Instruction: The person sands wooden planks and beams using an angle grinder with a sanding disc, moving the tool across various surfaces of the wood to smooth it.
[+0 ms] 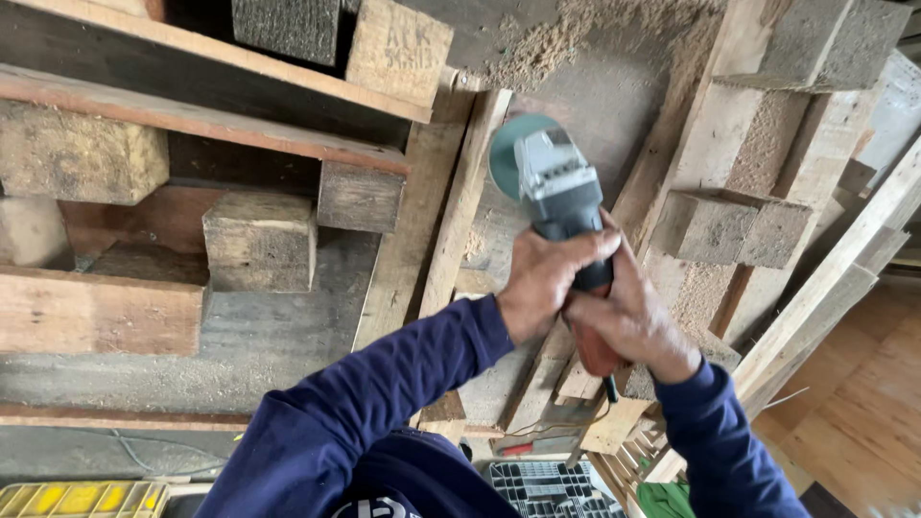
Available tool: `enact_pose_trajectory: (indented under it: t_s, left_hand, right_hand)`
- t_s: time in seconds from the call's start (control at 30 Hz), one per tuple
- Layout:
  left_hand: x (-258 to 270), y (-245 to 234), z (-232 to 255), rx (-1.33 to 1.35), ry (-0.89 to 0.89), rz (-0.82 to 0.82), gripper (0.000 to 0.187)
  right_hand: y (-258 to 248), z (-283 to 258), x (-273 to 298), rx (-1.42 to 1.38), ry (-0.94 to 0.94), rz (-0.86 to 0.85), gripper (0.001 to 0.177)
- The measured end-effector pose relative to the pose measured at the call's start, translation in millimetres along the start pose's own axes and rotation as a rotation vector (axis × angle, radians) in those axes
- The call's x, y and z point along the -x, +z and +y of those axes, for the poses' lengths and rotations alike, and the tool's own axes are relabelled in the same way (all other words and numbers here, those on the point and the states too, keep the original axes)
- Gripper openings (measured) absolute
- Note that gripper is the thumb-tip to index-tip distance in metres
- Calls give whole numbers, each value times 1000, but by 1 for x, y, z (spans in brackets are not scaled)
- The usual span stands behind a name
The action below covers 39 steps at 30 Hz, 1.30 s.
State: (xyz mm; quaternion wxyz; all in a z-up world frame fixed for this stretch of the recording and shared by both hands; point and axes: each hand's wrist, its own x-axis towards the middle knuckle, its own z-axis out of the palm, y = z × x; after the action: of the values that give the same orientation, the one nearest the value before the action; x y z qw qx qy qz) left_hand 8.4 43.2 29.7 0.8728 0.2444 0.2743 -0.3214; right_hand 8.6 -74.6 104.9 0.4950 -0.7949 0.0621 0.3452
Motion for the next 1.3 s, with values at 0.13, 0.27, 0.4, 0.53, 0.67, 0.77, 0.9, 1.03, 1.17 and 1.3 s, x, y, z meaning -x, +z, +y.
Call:
enact_pose_trajectory:
  t_s: [0.13,0.27,0.4,0.53,0.67,0.77,0.9,1.03,1.17,1.3]
  left_hand:
    - [33,-10,-23,22,54,1,26]
    - [49,-14,-28,-7,5,-5,26]
    - [32,-24,-23,-77,36,-6,26]
    - [27,-25,-28,-47,10,-44,28]
    - [16,-10,-44,-120,-74,-81,32]
    - [10,-10,-44,-192,11,-100,35]
    - [10,-26,-30,-211,18,-73,37]
    - [-13,-13,-26,-128,-68,-62,38]
    - [-18,7,-24,-111,-72,-68,35]
    - [-18,-13,-14,-84,40,-80,34]
  right_hand:
    - [23,9,32,-161,146,39,99]
    - [44,5,47,-283,63,104,103]
    - [46,9,36,-212,93,134,103]
    - [43,18,41,-162,24,151,99]
    - [39,25,51,-325,4,213,91]
    - [37,24,49,-256,-42,207,87]
    - [35,23,39,-232,-171,102,88]
    - [15,27,32,-104,-29,179,76]
    - [7,26,28,-125,-54,230,78]
    - [13,19,14,14,-36,188,77]
